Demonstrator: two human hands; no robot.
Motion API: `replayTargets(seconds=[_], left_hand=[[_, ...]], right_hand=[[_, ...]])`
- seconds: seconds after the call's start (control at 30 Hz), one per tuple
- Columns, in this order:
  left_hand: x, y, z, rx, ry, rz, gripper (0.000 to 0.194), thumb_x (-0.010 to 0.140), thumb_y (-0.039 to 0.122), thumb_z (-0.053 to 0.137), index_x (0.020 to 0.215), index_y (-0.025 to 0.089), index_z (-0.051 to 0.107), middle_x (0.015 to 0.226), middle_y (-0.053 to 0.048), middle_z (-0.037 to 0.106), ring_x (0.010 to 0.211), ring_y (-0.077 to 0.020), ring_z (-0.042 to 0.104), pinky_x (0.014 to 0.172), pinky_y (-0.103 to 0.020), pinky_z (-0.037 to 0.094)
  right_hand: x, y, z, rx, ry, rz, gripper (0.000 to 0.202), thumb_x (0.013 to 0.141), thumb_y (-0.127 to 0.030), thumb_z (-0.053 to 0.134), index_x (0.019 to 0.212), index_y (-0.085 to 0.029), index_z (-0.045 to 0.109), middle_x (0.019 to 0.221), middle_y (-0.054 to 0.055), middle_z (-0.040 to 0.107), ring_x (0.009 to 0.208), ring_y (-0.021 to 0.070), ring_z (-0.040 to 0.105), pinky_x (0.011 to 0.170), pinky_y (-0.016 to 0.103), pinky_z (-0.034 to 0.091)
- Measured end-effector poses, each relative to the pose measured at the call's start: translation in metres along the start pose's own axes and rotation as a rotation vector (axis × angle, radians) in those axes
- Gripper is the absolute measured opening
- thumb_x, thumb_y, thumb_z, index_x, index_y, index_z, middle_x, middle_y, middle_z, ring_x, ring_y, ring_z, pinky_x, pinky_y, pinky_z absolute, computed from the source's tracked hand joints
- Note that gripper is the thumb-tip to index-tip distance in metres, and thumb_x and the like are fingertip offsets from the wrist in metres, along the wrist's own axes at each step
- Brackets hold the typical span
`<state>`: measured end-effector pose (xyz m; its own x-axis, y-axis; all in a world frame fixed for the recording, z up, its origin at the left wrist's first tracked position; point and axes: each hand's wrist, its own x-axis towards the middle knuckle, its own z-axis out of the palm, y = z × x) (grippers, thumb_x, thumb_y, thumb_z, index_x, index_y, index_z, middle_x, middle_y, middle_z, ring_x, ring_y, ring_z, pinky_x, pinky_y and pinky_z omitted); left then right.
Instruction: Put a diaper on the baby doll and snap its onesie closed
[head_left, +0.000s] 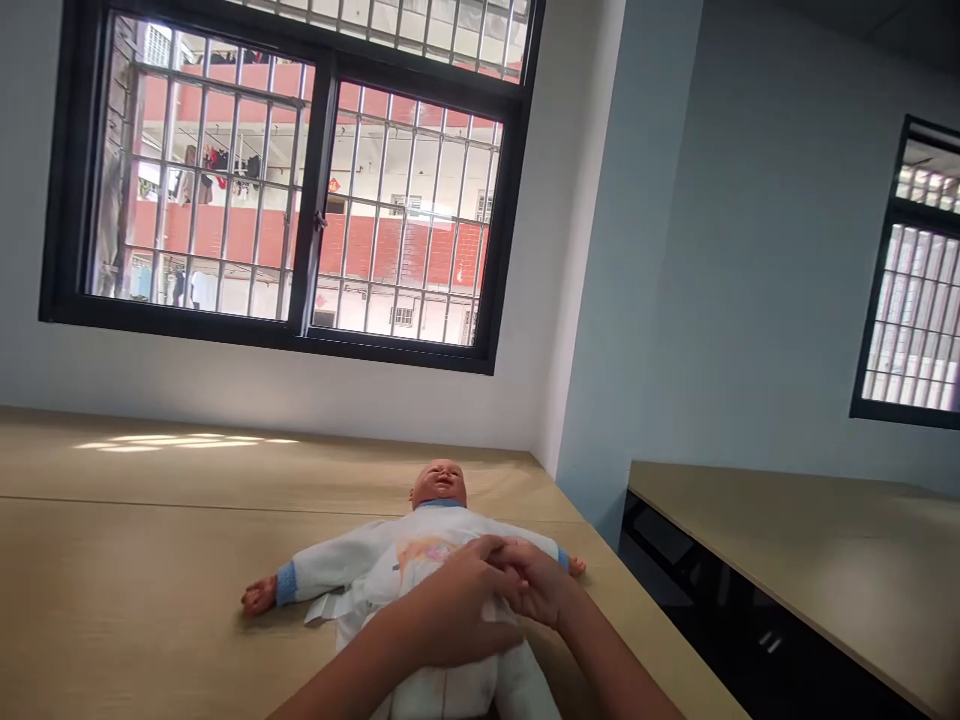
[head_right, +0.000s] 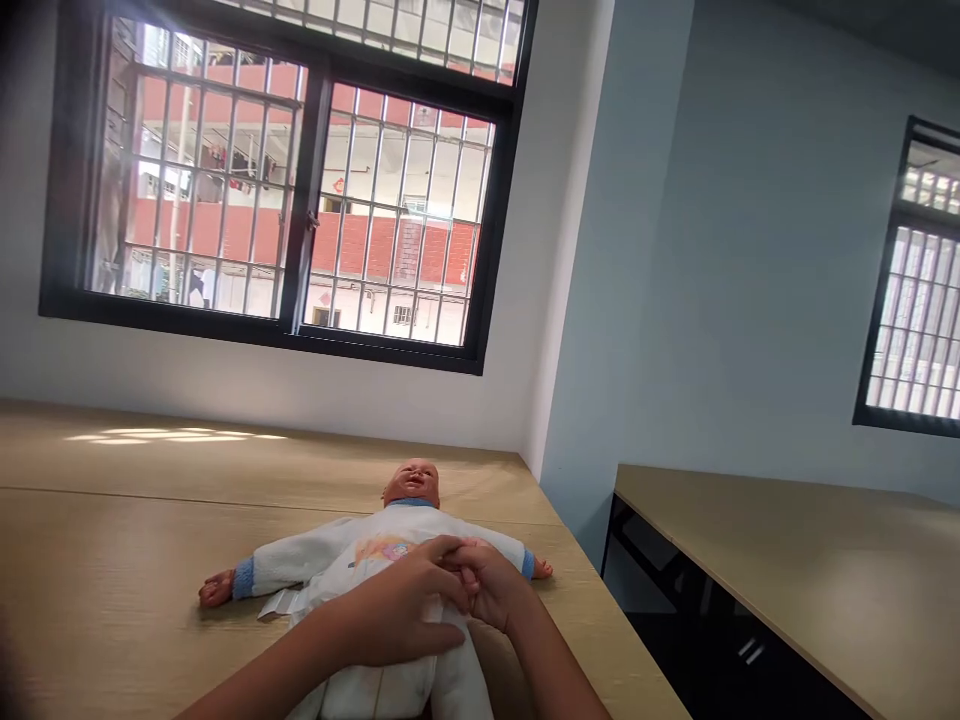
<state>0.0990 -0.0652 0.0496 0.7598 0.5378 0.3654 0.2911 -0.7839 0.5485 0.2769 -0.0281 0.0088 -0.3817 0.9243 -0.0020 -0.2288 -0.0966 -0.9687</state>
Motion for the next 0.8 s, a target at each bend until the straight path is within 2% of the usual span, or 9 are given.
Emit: replayTargets(seconds=[0.1, 0.17, 0.2, 0.27, 0.37, 0.47, 0.57, 0.67, 0.8], left_hand=[[-0.018, -0.016, -0.029, 0.037, 0.218, -0.089, 0.02, 0.082, 0.029, 0.055, 0.088, 0.023, 0.073, 0.101, -0.004, 0.067, 0.094, -0.0185, 0.061, 0.087, -0.028, 0.045], [-0.033, -0.044, -0.048, 0.145, 0.347, -0.272, 0.02, 0.082, 0.028, 0.05, 0.076, 0.019, 0.066, 0.077, -0.002, 0.066, 0.077, -0.0171, 0.059, 0.073, -0.026, 0.043], [-0.041, -0.06, -0.056, 0.204, 0.369, -0.394, 0.021, 0.082, 0.029, 0.049, 0.069, 0.019, 0.063, 0.068, -0.001, 0.062, 0.069, -0.0167, 0.057, 0.064, -0.026, 0.04], [-0.055, -0.092, -0.067, 0.325, 0.347, -0.563, 0.021, 0.079, 0.028, 0.048, 0.063, 0.019, 0.057, 0.062, -0.001, 0.06, 0.064, -0.0169, 0.054, 0.057, -0.026, 0.032], [-0.069, -0.121, -0.073, 0.434, 0.264, -0.708, 0.019, 0.077, 0.028, 0.049, 0.064, 0.018, 0.058, 0.068, -0.003, 0.065, 0.066, -0.0192, 0.057, 0.055, -0.027, 0.028], [-0.074, -0.127, -0.073, 0.521, 0.239, -0.772, 0.017, 0.078, 0.026, 0.049, 0.072, 0.018, 0.062, 0.081, -0.008, 0.07, 0.076, -0.0236, 0.063, 0.059, -0.028, 0.033], [-0.076, -0.124, -0.07, 0.589, 0.194, -0.823, 0.021, 0.079, 0.024, 0.047, 0.081, 0.015, 0.066, 0.092, -0.015, 0.072, 0.086, -0.0297, 0.067, 0.066, -0.033, 0.042], [-0.08, -0.125, -0.066, 0.583, 0.165, -0.859, 0.026, 0.078, 0.023, 0.049, 0.09, 0.011, 0.068, 0.1, -0.022, 0.071, 0.096, -0.0364, 0.067, 0.074, -0.04, 0.047], [-0.081, -0.133, -0.059, 0.379, 0.196, -0.842, 0.017, 0.067, 0.02, 0.059, 0.08, 0.011, 0.067, 0.1, -0.024, 0.07, 0.101, -0.0398, 0.064, 0.083, -0.045, 0.047]], right_hand=[[0.0, 0.0, 0.007, 0.051, 0.019, -0.044, 0.028, 0.069, -0.023, 0.072, 0.092, -0.011, 0.064, 0.08, 0.005, 0.069, 0.058, 0.0058, 0.059, 0.051, 0.014, 0.039], [0.0, 0.001, 0.012, -0.055, 0.062, -0.032, 0.031, 0.068, -0.028, 0.074, 0.091, -0.01, 0.064, 0.089, 0.01, 0.071, 0.063, 0.0088, 0.064, 0.049, 0.014, 0.038], [0.001, 0.002, 0.015, -0.122, 0.081, -0.022, 0.03, 0.068, -0.029, 0.074, 0.09, -0.01, 0.064, 0.091, 0.011, 0.072, 0.064, 0.0095, 0.065, 0.047, 0.014, 0.037], [0.003, 0.004, 0.021, -0.246, 0.135, 0.004, 0.028, 0.067, -0.029, 0.073, 0.087, -0.011, 0.064, 0.09, 0.009, 0.072, 0.062, 0.0092, 0.064, 0.046, 0.015, 0.034], [0.01, 0.006, 0.029, -0.416, 0.252, 0.054, 0.022, 0.068, -0.03, 0.069, 0.08, -0.013, 0.062, 0.08, 0.006, 0.07, 0.053, 0.0074, 0.06, 0.04, 0.016, 0.027], [0.015, 0.007, 0.028, -0.401, 0.23, 0.081, 0.022, 0.067, -0.03, 0.07, 0.078, -0.013, 0.06, 0.076, 0.005, 0.068, 0.049, 0.0061, 0.056, 0.036, 0.017, 0.017], [0.013, 0.003, 0.015, -0.15, 0.198, 0.015, 0.029, 0.064, -0.031, 0.074, 0.082, -0.015, 0.058, 0.074, 0.003, 0.067, 0.044, 0.0031, 0.048, 0.036, 0.017, 0.012], [0.008, -0.005, 0.001, -0.018, 0.292, -0.095, 0.033, 0.062, -0.034, 0.077, 0.08, -0.015, 0.056, 0.067, -0.002, 0.062, 0.039, 0.0009, 0.038, 0.036, 0.016, 0.012], [0.003, -0.016, -0.001, -0.128, 0.405, -0.19, 0.032, 0.063, -0.037, 0.076, 0.077, -0.016, 0.057, 0.064, -0.003, 0.059, 0.041, 0.0023, 0.039, 0.036, 0.016, 0.017]])
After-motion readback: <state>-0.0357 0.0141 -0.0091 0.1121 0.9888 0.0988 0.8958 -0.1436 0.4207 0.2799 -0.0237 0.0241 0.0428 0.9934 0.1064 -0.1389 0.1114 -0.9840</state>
